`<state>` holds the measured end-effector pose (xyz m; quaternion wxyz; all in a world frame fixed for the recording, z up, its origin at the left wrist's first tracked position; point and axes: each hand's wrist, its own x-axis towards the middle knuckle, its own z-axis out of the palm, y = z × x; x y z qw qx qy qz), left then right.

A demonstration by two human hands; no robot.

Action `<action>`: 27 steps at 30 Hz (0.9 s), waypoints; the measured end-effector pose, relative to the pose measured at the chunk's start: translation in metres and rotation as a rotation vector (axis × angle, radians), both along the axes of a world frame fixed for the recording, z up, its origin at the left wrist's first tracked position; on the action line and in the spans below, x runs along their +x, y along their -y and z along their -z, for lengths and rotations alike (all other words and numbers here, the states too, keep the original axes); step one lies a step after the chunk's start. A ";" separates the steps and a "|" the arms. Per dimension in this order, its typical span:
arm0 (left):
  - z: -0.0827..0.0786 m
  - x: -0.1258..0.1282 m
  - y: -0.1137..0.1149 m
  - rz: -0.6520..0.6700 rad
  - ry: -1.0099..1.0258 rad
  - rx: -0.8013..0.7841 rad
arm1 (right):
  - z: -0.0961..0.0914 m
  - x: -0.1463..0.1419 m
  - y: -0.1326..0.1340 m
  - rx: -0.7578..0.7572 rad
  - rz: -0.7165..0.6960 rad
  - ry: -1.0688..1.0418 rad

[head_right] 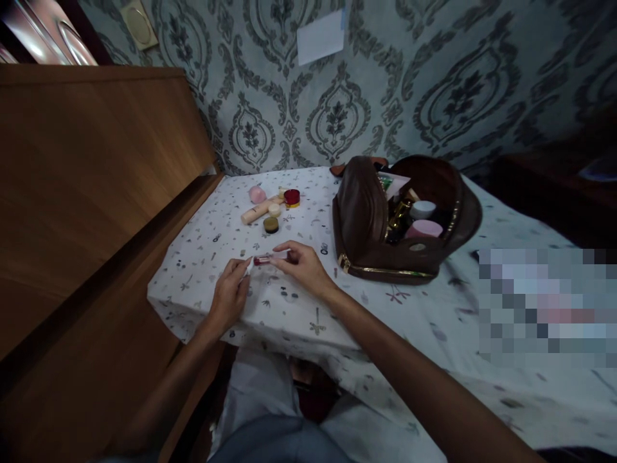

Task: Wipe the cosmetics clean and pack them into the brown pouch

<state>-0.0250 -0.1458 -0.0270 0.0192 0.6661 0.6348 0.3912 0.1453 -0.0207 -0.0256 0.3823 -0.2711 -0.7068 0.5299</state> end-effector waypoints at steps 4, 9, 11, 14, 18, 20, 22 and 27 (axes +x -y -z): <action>0.002 0.006 -0.006 0.099 0.137 -0.079 | -0.005 0.001 -0.001 -0.025 -0.012 -0.061; -0.005 0.004 -0.011 0.152 0.355 -0.173 | -0.001 0.000 0.000 0.127 0.155 0.016; -0.011 0.006 -0.010 0.153 0.344 -0.143 | 0.002 0.000 0.002 0.242 0.240 0.106; -0.022 0.015 -0.009 0.144 0.234 -0.027 | 0.003 0.000 0.005 0.340 0.231 0.200; -0.029 0.029 -0.012 0.147 -0.066 0.081 | 0.002 0.002 0.007 0.343 0.216 0.243; -0.028 0.034 -0.013 0.132 -0.215 0.098 | 0.001 0.003 0.007 0.316 0.201 0.221; -0.027 0.036 -0.014 0.150 -0.262 0.121 | 0.001 0.004 0.007 0.272 0.171 0.178; -0.024 0.023 -0.026 0.200 0.022 0.146 | 0.005 -0.001 0.005 0.066 0.127 -0.007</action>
